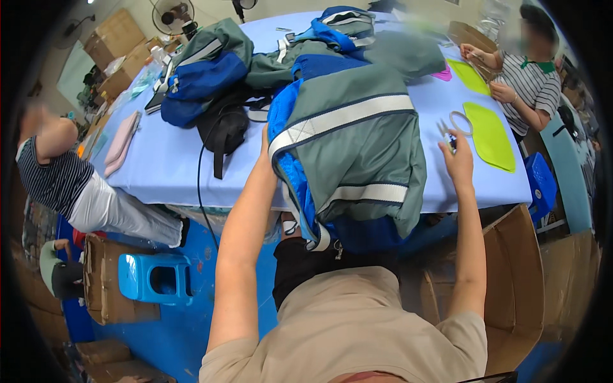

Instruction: The person uses a small knife to cut threads and trim excess fabric on blue and green backpacks. They repeatedly open and close zippers, adjust straps, and inspect seams while working at a table with other workers nearby.

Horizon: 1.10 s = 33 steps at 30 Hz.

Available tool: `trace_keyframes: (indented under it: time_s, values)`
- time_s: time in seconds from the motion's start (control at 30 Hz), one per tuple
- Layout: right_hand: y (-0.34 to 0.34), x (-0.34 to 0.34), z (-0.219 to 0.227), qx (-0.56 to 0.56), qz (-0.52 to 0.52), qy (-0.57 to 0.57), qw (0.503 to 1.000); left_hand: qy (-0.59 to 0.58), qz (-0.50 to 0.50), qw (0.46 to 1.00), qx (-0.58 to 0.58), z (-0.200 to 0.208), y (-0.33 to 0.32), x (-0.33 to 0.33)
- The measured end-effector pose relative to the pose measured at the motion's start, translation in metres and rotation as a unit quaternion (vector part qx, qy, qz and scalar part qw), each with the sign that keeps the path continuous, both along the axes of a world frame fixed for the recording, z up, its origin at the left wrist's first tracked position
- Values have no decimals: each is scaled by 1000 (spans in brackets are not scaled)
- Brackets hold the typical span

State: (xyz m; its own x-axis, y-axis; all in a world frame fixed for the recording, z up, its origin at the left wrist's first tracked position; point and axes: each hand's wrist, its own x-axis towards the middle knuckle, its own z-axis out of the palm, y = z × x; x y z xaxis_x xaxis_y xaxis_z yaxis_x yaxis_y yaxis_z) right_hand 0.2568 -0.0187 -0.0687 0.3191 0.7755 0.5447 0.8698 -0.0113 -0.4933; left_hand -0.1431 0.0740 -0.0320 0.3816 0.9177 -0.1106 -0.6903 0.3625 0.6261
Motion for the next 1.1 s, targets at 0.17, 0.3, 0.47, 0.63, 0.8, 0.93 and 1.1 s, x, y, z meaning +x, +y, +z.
trace_keyframes:
  time_s: [0.17, 0.3, 0.47, 0.63, 0.8, 0.93, 1.1]
  values:
    - [4, 16, -11, -103, -31, -165, 980, 14, -4, 1000, 18, -4, 6, -4]
    - [7, 10, 14, 21, 25, -145, 989, 66, 31, 996, 60, -9, 14, -2]
    - [-48, -106, 129, 185, 297, -91, 932, 241, 188, 934, 188, 25, -7, 32]
    - [-102, -183, 133, 197, 428, -318, 823, 336, 186, 859, 338, 62, -48, 62]
    - [-97, -186, 122, 141, 429, -329, 829, 375, 169, 790, 454, 91, -81, 67]
    - [-115, -182, 136, 91, 508, -267, 814, 399, 130, 773, 476, 122, -83, 50]
    - [-136, -181, 158, -1, 662, -104, 742, 419, 51, 717, 555, 169, -94, 33]
